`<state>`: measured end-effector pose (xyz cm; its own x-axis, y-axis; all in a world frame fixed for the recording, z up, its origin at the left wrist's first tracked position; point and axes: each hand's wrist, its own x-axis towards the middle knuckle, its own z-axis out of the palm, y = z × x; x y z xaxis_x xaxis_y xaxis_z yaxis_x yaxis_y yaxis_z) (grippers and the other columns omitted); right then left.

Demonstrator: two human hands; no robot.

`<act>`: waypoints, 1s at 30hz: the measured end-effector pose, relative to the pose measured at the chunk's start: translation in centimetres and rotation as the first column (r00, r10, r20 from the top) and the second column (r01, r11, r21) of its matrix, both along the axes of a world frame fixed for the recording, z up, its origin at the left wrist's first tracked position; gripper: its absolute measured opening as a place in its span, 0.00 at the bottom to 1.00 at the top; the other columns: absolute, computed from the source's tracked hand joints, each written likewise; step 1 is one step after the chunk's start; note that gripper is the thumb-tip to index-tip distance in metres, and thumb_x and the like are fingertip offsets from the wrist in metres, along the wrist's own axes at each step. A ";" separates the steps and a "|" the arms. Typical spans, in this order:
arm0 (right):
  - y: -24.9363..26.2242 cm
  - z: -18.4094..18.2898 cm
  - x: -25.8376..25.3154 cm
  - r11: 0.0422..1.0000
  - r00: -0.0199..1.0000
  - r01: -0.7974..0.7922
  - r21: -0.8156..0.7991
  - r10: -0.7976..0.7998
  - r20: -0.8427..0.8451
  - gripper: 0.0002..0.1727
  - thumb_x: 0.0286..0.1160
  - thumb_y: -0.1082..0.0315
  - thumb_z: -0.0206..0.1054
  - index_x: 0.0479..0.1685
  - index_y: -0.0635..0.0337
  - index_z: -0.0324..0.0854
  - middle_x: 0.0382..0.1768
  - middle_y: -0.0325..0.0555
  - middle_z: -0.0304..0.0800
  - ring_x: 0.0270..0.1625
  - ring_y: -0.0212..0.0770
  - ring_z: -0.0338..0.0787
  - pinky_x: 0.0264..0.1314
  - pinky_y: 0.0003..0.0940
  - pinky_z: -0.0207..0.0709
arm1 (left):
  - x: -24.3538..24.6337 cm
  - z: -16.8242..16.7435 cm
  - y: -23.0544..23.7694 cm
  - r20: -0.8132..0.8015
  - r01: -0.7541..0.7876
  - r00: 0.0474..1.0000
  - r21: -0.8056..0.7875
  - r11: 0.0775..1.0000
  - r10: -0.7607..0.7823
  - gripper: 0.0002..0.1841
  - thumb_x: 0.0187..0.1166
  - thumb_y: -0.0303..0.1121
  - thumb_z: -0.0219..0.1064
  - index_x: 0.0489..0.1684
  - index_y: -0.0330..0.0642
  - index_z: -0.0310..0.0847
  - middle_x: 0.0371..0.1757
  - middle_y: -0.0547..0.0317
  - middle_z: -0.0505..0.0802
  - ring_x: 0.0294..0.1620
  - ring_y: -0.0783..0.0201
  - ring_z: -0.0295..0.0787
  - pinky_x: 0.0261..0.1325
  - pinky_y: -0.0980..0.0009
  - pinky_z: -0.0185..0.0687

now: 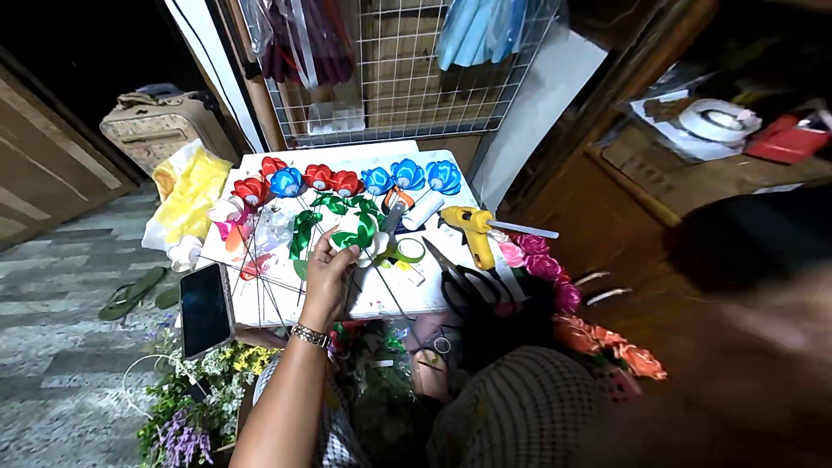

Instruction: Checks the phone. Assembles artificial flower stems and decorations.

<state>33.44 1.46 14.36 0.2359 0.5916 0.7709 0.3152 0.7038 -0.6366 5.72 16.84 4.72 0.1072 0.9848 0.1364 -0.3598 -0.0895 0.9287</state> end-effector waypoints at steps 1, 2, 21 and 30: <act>1.7 -0.8 -0.2 0.998 0.986 0.010 -0.055 -0.001 0.169 0.17 0.80 0.56 0.70 0.66 0.39 0.80 0.59 0.20 0.88 0.57 0.20 0.88 0.57 0.19 0.85 | 0.2 0.0 -0.1 -0.013 0.027 1.000 0.007 1.000 -0.027 0.18 0.82 0.27 0.59 0.70 0.48 0.77 0.53 0.65 0.92 0.48 0.72 0.90 0.54 0.71 0.88; 3.7 -1.6 -1.2 0.995 0.954 0.024 -0.097 0.007 0.300 0.20 0.81 0.53 0.69 0.69 0.40 0.78 0.75 0.24 0.77 0.74 0.24 0.79 0.73 0.25 0.78 | 0.5 -0.1 -0.2 -0.030 0.055 0.998 0.008 0.998 -0.055 0.16 0.82 0.28 0.59 0.66 0.48 0.79 0.50 0.66 0.93 0.45 0.74 0.90 0.51 0.73 0.88; 12.9 -9.9 -8.7 0.996 0.964 -0.017 -0.087 0.040 0.261 0.15 0.82 0.58 0.65 0.43 0.58 0.92 0.78 0.62 0.73 0.80 0.50 0.74 0.79 0.40 0.71 | 1.7 -0.8 -0.4 -0.124 0.221 0.967 -0.017 0.975 -0.221 0.09 0.78 0.27 0.65 0.50 0.45 0.87 0.36 0.67 0.94 0.30 0.79 0.87 0.36 0.80 0.84; 13.3 -10.7 -8.8 0.979 0.971 -0.089 -0.184 0.126 0.201 0.37 0.70 0.61 0.76 0.77 0.74 0.69 0.83 0.68 0.66 0.83 0.56 0.71 0.80 0.47 0.71 | 1.4 -1.0 -0.3 -0.135 0.244 0.961 0.001 0.970 -0.242 0.13 0.69 0.24 0.72 0.51 0.44 0.87 0.39 0.66 0.95 0.37 0.75 0.90 0.45 0.75 0.88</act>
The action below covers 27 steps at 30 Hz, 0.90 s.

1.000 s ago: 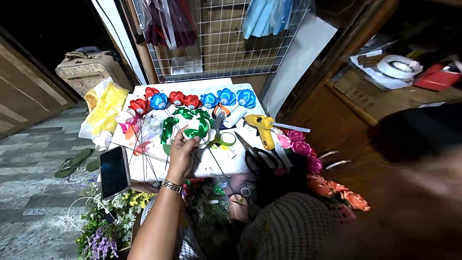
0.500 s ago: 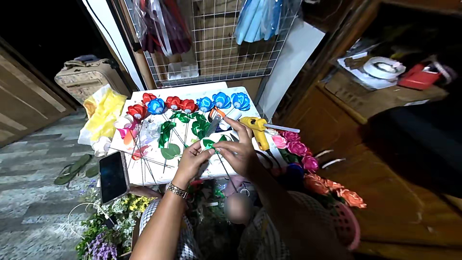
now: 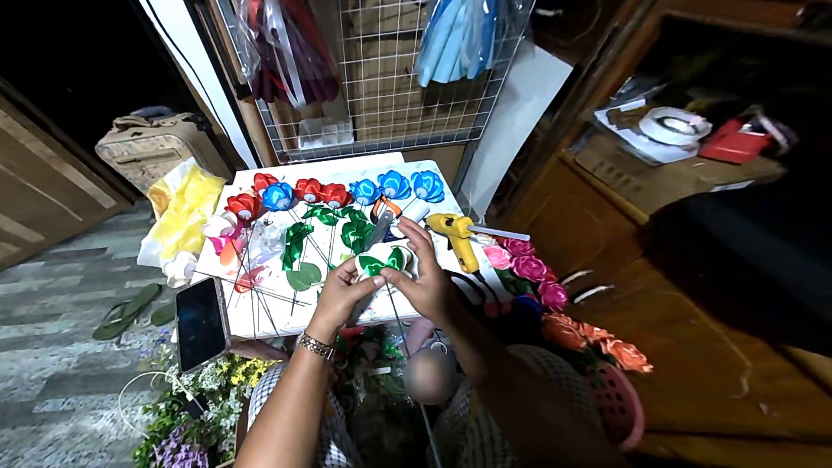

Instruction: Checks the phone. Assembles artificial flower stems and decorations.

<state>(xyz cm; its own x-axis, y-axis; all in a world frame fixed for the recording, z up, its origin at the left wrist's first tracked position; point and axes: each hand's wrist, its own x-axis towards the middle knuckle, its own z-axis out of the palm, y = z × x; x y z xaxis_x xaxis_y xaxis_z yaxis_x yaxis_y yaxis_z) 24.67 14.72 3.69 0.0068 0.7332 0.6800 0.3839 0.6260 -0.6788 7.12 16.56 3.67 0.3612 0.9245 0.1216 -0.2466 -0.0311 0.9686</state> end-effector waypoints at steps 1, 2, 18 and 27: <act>-0.1 0.0 -0.1 1.000 1.000 0.012 -0.010 -0.012 -0.008 0.40 0.70 0.61 0.77 0.79 0.75 0.67 0.83 0.68 0.66 0.84 0.57 0.70 0.80 0.48 0.71 | 0.0 0.0 0.0 -0.004 -0.002 1.000 -0.004 1.000 0.002 0.14 0.68 0.23 0.72 0.52 0.43 0.86 0.39 0.66 0.95 0.37 0.75 0.90 0.45 0.75 0.88; -0.2 -0.1 -0.2 0.999 0.999 0.020 -0.031 -0.020 -0.026 0.42 0.71 0.59 0.77 0.80 0.75 0.65 0.84 0.68 0.65 0.85 0.57 0.69 0.81 0.49 0.70 | 0.1 0.0 0.0 0.007 -0.002 1.000 -0.016 1.000 0.002 0.15 0.69 0.22 0.72 0.52 0.44 0.85 0.40 0.66 0.94 0.37 0.76 0.90 0.44 0.76 0.88; -4.4 5.3 9.3 0.972 0.982 0.182 -0.151 -0.189 -0.028 0.10 0.84 0.64 0.65 0.52 0.58 0.86 0.27 0.26 0.84 0.19 0.15 0.73 0.22 0.13 0.71 | -0.3 0.7 0.5 0.524 0.094 0.844 -0.355 0.930 0.114 0.13 0.77 0.22 0.62 0.57 0.42 0.77 0.49 0.49 0.92 0.47 0.56 0.94 0.54 0.57 0.92; -3.6 3.1 14.4 0.691 0.938 0.343 -0.636 -0.211 0.277 0.10 0.82 0.73 0.66 0.56 0.68 0.83 0.38 0.55 0.88 0.32 0.44 0.83 0.40 0.47 0.79 | -1.7 1.7 0.8 0.224 -0.182 0.957 -0.037 0.983 0.185 0.27 0.72 0.18 0.65 0.70 0.52 0.73 0.56 0.64 0.91 0.52 0.68 0.91 0.57 0.67 0.89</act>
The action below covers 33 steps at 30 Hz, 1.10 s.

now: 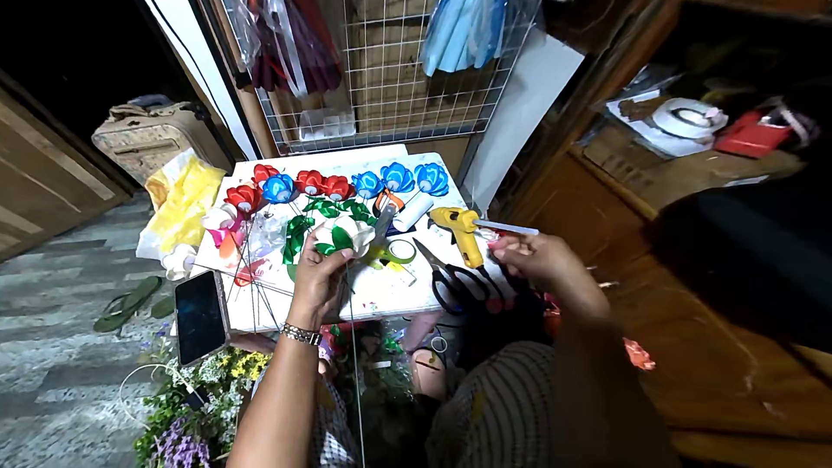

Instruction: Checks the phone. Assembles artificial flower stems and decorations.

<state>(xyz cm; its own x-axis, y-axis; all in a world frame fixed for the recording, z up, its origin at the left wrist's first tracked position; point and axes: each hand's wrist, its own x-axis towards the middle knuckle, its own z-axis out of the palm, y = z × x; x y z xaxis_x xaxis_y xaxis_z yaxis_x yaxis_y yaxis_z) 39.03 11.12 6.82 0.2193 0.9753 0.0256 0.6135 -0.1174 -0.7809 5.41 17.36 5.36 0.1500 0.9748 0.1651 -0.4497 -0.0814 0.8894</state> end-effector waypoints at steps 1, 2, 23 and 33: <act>0.4 -0.2 0.1 0.999 0.999 0.039 0.029 -0.038 -0.016 0.12 0.84 0.72 0.65 0.59 0.69 0.82 0.42 0.58 0.89 0.36 0.45 0.84 0.44 0.50 0.79 | -0.2 0.1 0.1 -0.004 -0.023 1.000 0.017 1.000 0.023 0.27 0.72 0.18 0.65 0.71 0.52 0.72 0.57 0.64 0.91 0.53 0.68 0.90 0.58 0.67 0.89; 0.7 -0.1 0.1 0.997 0.997 0.070 0.041 -0.070 -0.015 0.13 0.86 0.71 0.63 0.61 0.70 0.81 0.45 0.60 0.89 0.40 0.47 0.86 0.49 0.52 0.81 | -0.4 0.2 0.1 0.006 -0.046 0.999 0.029 0.999 0.046 0.28 0.72 0.17 0.64 0.71 0.51 0.72 0.57 0.63 0.90 0.53 0.68 0.90 0.58 0.67 0.88; 0.8 -1.3 0.9 0.961 0.788 0.194 0.197 -0.033 -0.615 0.16 0.83 0.82 0.51 0.54 0.59 0.83 0.30 0.28 0.88 0.30 0.21 0.86 0.40 0.18 0.84 | -1.4 -0.2 -0.3 -0.067 -0.173 0.979 0.241 0.955 0.194 0.33 0.68 0.16 0.70 0.76 0.47 0.68 0.61 0.64 0.89 0.58 0.68 0.90 0.63 0.69 0.87; 2.3 -2.5 0.7 0.967 0.949 0.144 0.208 -0.075 -0.308 0.15 0.75 0.72 0.72 0.59 0.66 0.83 0.42 0.44 0.88 0.37 0.26 0.82 0.46 0.27 0.80 | -0.6 -0.6 -0.4 -0.158 -0.153 0.964 0.329 0.932 0.214 0.37 0.65 0.16 0.73 0.79 0.44 0.65 0.63 0.64 0.88 0.57 0.70 0.89 0.59 0.71 0.89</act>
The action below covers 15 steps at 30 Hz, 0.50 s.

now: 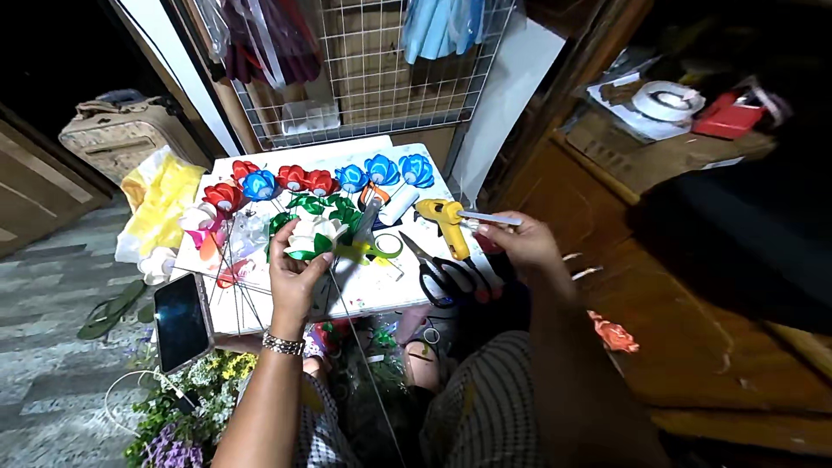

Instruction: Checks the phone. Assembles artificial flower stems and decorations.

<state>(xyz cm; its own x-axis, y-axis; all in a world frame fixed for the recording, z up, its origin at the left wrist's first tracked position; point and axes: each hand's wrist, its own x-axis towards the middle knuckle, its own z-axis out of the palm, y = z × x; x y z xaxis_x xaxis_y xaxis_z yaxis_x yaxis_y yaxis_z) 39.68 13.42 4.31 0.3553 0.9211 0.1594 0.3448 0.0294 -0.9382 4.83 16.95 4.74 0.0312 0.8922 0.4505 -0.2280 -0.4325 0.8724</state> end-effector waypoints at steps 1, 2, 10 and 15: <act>0.8 -0.5 -0.4 0.999 0.996 0.034 -0.013 -0.033 0.082 0.19 0.75 0.67 0.75 0.61 0.68 0.83 0.46 0.52 0.90 0.42 0.34 0.84 0.51 0.36 0.81 | 0.2 0.1 -0.2 -0.013 -0.006 1.000 0.023 1.000 0.006 0.38 0.65 0.17 0.73 0.80 0.45 0.64 0.65 0.63 0.86 0.59 0.69 0.89 0.61 0.70 0.88; 1.6 -1.3 -0.7 0.999 0.988 0.026 -0.024 -0.022 0.153 0.26 0.73 0.63 0.76 0.67 0.69 0.80 0.52 0.60 0.89 0.49 0.43 0.86 0.57 0.45 0.81 | 0.3 0.2 -0.5 -0.023 -0.011 1.000 0.049 0.999 0.013 0.40 0.64 0.17 0.75 0.81 0.45 0.64 0.67 0.62 0.85 0.61 0.68 0.88 0.63 0.69 0.88; 2.8 -0.5 -3.1 0.990 0.941 0.040 -0.139 0.010 0.339 0.20 0.76 0.64 0.73 0.51 0.77 0.85 0.57 0.76 0.84 0.64 0.71 0.83 0.67 0.71 0.71 | 0.7 0.7 -1.9 -0.091 0.052 0.996 0.308 0.950 -0.025 0.42 0.60 0.21 0.81 0.78 0.60 0.69 0.71 0.66 0.87 0.72 0.63 0.84 0.73 0.64 0.84; -3.6 2.8 -2.0 0.991 0.982 0.071 0.111 -0.089 0.167 0.20 0.77 0.56 0.69 0.61 0.59 0.82 0.42 0.40 0.90 0.37 0.35 0.89 0.42 0.40 0.85 | 0.0 1.1 -2.1 -0.081 0.052 0.996 0.396 0.917 -0.021 0.41 0.61 0.25 0.83 0.79 0.62 0.70 0.70 0.66 0.88 0.72 0.61 0.85 0.77 0.60 0.82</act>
